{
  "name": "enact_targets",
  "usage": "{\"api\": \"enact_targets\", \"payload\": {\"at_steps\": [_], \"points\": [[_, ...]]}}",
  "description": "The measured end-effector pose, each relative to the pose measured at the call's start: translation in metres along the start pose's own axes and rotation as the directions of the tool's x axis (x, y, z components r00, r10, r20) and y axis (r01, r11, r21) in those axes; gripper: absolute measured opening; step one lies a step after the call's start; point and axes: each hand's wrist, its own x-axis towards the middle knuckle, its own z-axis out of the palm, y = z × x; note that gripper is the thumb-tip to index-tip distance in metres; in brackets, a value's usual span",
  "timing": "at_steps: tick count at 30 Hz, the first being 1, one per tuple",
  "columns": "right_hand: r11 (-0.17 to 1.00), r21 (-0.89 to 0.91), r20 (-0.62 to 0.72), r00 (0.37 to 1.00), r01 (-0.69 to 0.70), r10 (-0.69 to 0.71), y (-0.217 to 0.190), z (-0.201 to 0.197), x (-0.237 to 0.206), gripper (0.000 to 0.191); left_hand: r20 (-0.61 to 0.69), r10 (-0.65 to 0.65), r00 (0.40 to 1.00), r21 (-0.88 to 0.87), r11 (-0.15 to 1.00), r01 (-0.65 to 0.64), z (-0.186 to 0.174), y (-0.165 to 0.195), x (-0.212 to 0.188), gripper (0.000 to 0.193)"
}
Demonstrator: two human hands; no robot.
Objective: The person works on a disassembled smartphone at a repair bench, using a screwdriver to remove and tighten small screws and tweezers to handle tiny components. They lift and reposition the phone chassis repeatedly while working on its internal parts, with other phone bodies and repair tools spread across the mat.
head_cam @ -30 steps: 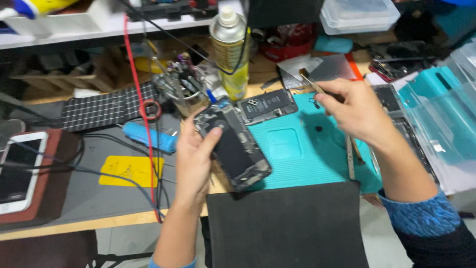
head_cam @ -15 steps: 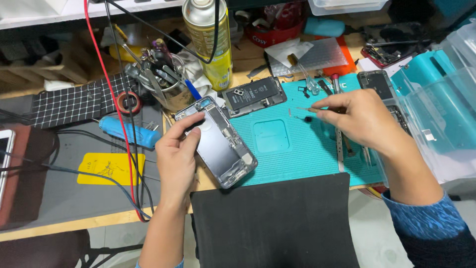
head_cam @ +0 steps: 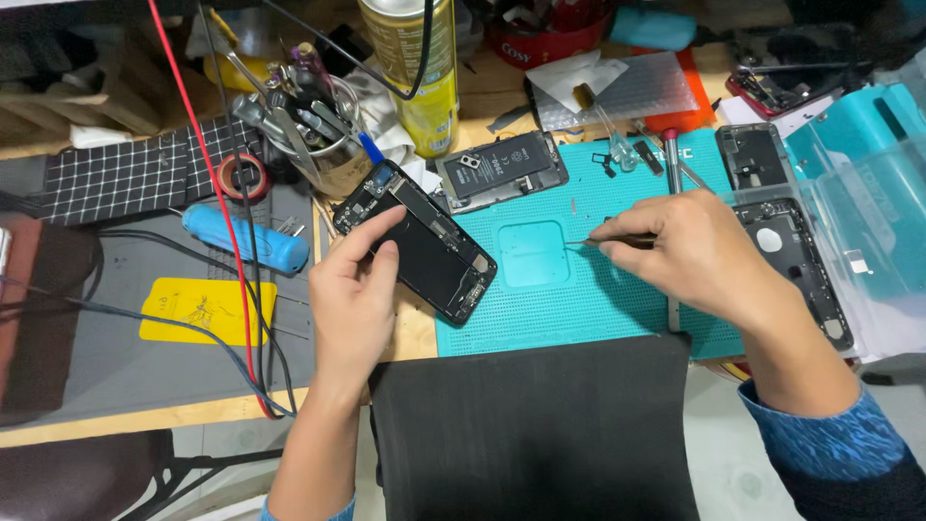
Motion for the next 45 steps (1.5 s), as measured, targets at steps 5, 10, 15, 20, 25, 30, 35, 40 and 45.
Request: {"api": "enact_targets", "payload": {"at_steps": [5, 10, 15, 20, 25, 30, 35, 40, 45], "points": [[0.998, -0.065, 0.010, 1.000, 0.006, -0.005, -0.003, 0.004, 0.003, 0.017, -0.009, 0.149, 0.989, 0.153, 0.977, -0.146, -0.001, 0.008, -0.006, 0.032], [0.986, -0.148, -0.020, 0.997, 0.077, -0.081, -0.002, 0.009, 0.007, 0.016, -0.010, 0.192, 0.981, 0.200, 0.962, -0.186, 0.001, 0.018, -0.008, 0.031], [0.986, -0.150, -0.012, 0.997, 0.075, -0.078, 0.000, 0.013, 0.009, 0.016, 0.017, 0.334, 0.942, 0.157, 0.930, -0.332, 0.000, 0.024, -0.012, 0.026], [0.988, -0.144, 0.006, 0.999, 0.054, -0.054, -0.002, 0.016, 0.010, 0.016, -0.019, 0.261, 0.965, 0.234, 0.939, -0.250, -0.003, 0.024, -0.015, 0.028], [0.993, -0.110, -0.008, 0.999, 0.033, -0.034, -0.009, 0.013, 0.009, 0.016, -0.043, 0.227, 0.973, 0.244, 0.947, -0.210, -0.006, 0.025, -0.018, 0.032], [0.979, 0.198, -0.082, 0.996, 0.054, -0.038, -0.028, 0.010, 0.008, 0.015, -0.037, 0.307, 0.951, 0.134, 0.945, -0.300, -0.003, 0.028, -0.019, 0.031], [0.913, 0.395, -0.118, 0.991, 0.100, -0.058, -0.058, 0.017, 0.003, 0.016, 0.002, 0.218, 0.976, 0.220, 0.952, -0.213, 0.000, 0.035, -0.022, 0.029], [0.855, 0.475, -0.161, 0.976, 0.209, -0.149, -0.077, 0.031, 0.007, 0.020, 0.022, 0.221, 0.975, 0.243, 0.945, -0.220, -0.008, 0.036, -0.024, 0.026], [0.858, 0.464, -0.156, 0.974, 0.220, -0.165, -0.081, 0.043, 0.013, 0.022, 0.013, 0.355, 0.935, 0.161, 0.922, -0.353, -0.016, 0.033, -0.025, 0.022]]}}
